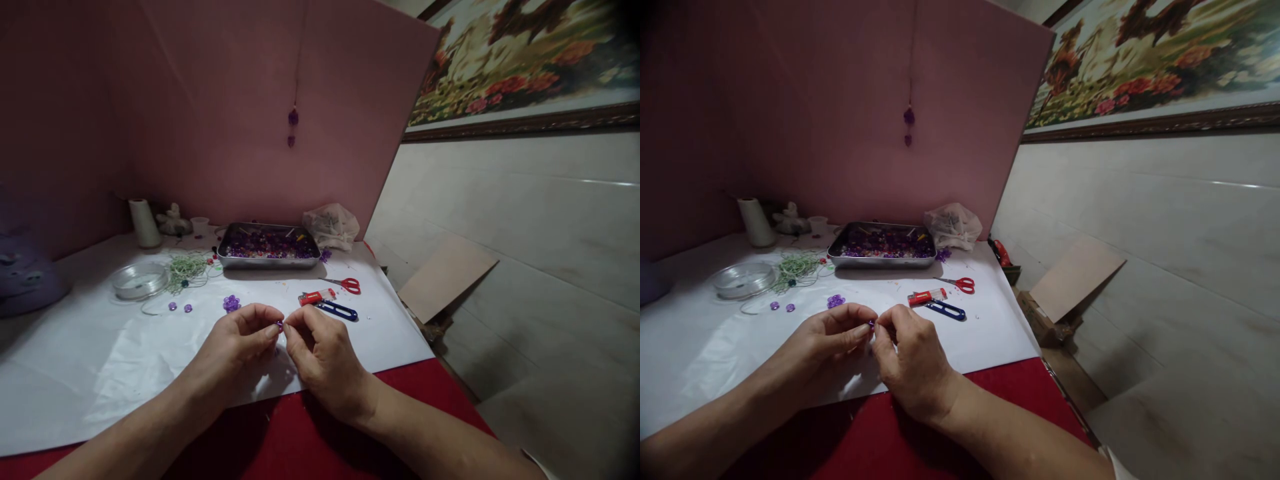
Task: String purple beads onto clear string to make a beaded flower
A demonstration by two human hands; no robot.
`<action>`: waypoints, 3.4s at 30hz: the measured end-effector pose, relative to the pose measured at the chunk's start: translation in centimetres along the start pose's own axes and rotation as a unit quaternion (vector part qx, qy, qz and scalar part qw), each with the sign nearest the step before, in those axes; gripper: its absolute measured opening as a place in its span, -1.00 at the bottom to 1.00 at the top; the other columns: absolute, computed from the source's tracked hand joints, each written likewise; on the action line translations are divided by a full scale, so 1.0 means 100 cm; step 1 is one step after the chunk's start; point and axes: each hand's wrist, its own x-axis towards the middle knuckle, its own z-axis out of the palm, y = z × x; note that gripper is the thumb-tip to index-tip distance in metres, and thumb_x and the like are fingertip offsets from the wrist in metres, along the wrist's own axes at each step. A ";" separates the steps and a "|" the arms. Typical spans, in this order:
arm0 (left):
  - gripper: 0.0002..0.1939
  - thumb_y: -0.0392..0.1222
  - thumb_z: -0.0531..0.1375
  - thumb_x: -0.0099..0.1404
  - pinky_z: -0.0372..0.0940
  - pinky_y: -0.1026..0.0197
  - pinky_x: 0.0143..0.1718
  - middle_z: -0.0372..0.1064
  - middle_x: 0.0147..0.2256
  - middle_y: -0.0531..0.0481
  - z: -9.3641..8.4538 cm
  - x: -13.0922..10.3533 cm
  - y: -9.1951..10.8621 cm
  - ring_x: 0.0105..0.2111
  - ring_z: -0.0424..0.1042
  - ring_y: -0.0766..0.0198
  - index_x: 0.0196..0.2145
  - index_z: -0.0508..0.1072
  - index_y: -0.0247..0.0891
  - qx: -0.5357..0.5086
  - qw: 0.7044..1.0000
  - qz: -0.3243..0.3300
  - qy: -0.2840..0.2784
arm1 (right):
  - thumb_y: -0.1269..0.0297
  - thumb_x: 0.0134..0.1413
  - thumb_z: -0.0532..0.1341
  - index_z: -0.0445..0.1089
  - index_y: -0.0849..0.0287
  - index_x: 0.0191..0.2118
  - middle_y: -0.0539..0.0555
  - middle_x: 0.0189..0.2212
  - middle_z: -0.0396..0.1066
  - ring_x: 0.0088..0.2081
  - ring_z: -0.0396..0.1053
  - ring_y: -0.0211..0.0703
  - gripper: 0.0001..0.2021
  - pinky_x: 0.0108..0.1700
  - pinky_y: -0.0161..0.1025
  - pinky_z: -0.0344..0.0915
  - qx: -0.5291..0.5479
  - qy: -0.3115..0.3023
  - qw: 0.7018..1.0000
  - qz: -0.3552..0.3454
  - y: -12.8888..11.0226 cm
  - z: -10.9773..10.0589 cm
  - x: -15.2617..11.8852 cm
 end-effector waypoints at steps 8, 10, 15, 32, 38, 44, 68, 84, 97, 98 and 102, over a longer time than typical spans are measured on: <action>-0.82 -0.30 0.34 -0.04 0.15 0.36 -0.55 0.40 -0.54 0.04 0.000 0.000 0.001 -0.56 0.35 0.37 -0.44 0.43 -0.30 -0.008 1.000 0.001 0.005 | 0.43 0.07 0.09 0.27 0.22 -0.34 0.04 -0.48 0.35 -0.45 0.30 -0.24 -0.95 -0.42 -0.32 0.21 -0.001 -0.003 1.000 0.009 -0.002 -0.001 -0.001; -0.82 -0.31 0.35 -0.05 0.16 0.36 -0.55 0.40 -0.55 0.04 -0.001 0.000 0.000 -0.55 0.36 0.37 -0.45 0.44 -0.30 -0.018 1.000 0.000 0.010 | 0.44 0.07 0.08 0.27 0.22 -0.36 0.04 -0.48 0.35 -0.44 0.30 -0.24 -0.95 -0.42 -0.32 0.21 -0.002 0.000 1.000 0.009 -0.002 -0.001 0.000; -0.81 -0.33 0.36 -0.06 0.15 0.38 -0.56 0.39 -0.56 0.05 0.000 0.000 0.001 -0.57 0.35 0.39 -0.46 0.44 -0.30 -0.025 1.000 -0.002 0.012 | 0.47 0.08 0.05 0.24 0.21 -0.41 0.03 -0.49 0.34 -0.45 0.29 -0.25 -0.91 -0.40 -0.32 0.19 -0.001 -0.001 1.000 0.005 -0.001 0.000 0.000; -0.88 -0.29 0.34 -0.02 0.17 0.40 -0.55 0.36 -0.58 0.05 0.002 -0.003 0.003 -0.60 0.28 0.44 -0.52 0.45 -0.34 -0.014 0.999 -0.029 -0.004 | 0.47 0.07 0.09 0.31 0.21 -0.27 0.07 -0.39 0.35 -0.36 0.30 -0.21 -0.89 -0.35 -0.30 0.23 -0.021 -0.016 0.999 -0.022 0.000 -0.001 -0.001; -0.87 -0.24 0.31 0.02 0.14 0.40 -0.58 0.35 -0.61 0.03 -0.001 0.000 0.001 -0.62 0.27 0.43 -0.54 0.45 -0.34 -0.018 1.000 -0.012 0.007 | 0.42 0.13 0.07 0.31 0.22 -0.27 0.10 -0.36 0.37 -0.34 0.32 -0.20 -0.90 -0.32 -0.29 0.24 -0.020 -0.021 0.999 -0.016 0.001 -0.001 -0.001; -0.81 -0.13 0.26 0.07 0.10 0.35 -0.65 0.30 -0.67 0.08 0.002 -0.002 0.004 -0.69 0.20 0.39 -0.58 0.41 -0.29 0.128 0.990 0.046 0.034 | 0.44 0.12 0.08 0.31 0.23 -0.31 0.09 -0.39 0.36 -0.36 0.32 -0.20 -0.91 -0.34 -0.29 0.23 -0.026 -0.018 0.999 -0.018 0.000 -0.001 0.000; -0.83 -0.29 0.12 0.18 0.09 0.24 -0.30 0.22 -0.44 0.02 0.008 -0.010 0.012 -0.36 0.22 0.19 -0.56 0.33 -0.18 0.412 0.842 0.344 0.056 | 0.40 0.11 0.12 0.35 0.19 -0.31 0.00 -0.38 0.31 -0.45 0.22 -0.33 -0.93 -0.39 -0.35 0.21 0.144 -0.050 0.985 0.076 -0.005 0.001 0.002; -0.88 -0.18 0.23 0.10 0.14 0.28 -0.45 0.36 -0.56 0.07 -0.005 0.003 -0.002 -0.52 0.26 0.34 -0.39 0.43 -0.26 0.197 0.977 0.063 -0.047 | 0.33 0.01 0.23 0.35 0.18 -0.40 0.07 -0.21 0.38 -0.20 0.33 -0.20 -0.95 -0.07 -0.17 0.21 0.556 0.037 0.801 0.218 0.005 -0.011 0.022; -0.85 -0.20 0.22 0.13 0.15 0.28 -0.37 0.43 -0.39 0.00 -0.004 -0.003 0.027 -0.38 0.31 0.29 -0.31 0.42 -0.25 0.209 0.973 0.091 0.025 | 0.34 0.08 0.17 0.35 0.16 -0.42 0.04 -0.34 0.45 -0.24 0.34 -0.22 -0.91 -0.16 -0.23 0.18 0.517 0.018 0.837 0.177 0.017 -0.023 0.030; -0.83 -0.22 0.22 0.13 0.16 0.27 -0.32 0.44 -0.31 -0.03 -0.002 -0.004 0.027 -0.30 0.32 0.26 -0.27 0.42 -0.24 0.215 0.971 0.103 0.012 | 0.34 0.07 0.19 0.36 0.15 -0.42 0.05 -0.26 0.45 -0.17 0.32 -0.20 -0.92 -0.11 -0.20 0.16 0.495 0.001 0.853 0.165 0.014 -0.021 0.028; -0.72 -0.27 0.21 0.13 0.16 0.24 -0.22 0.42 -0.20 -0.01 0.005 -0.009 0.023 -0.17 0.30 0.22 -0.15 0.41 -0.16 0.156 0.978 0.105 -0.087 | 0.33 0.00 0.25 0.41 0.13 -0.43 0.03 -0.05 0.35 -0.07 0.28 -0.14 -0.96 -0.04 -0.16 0.15 0.447 -0.040 0.883 0.140 0.007 -0.016 0.022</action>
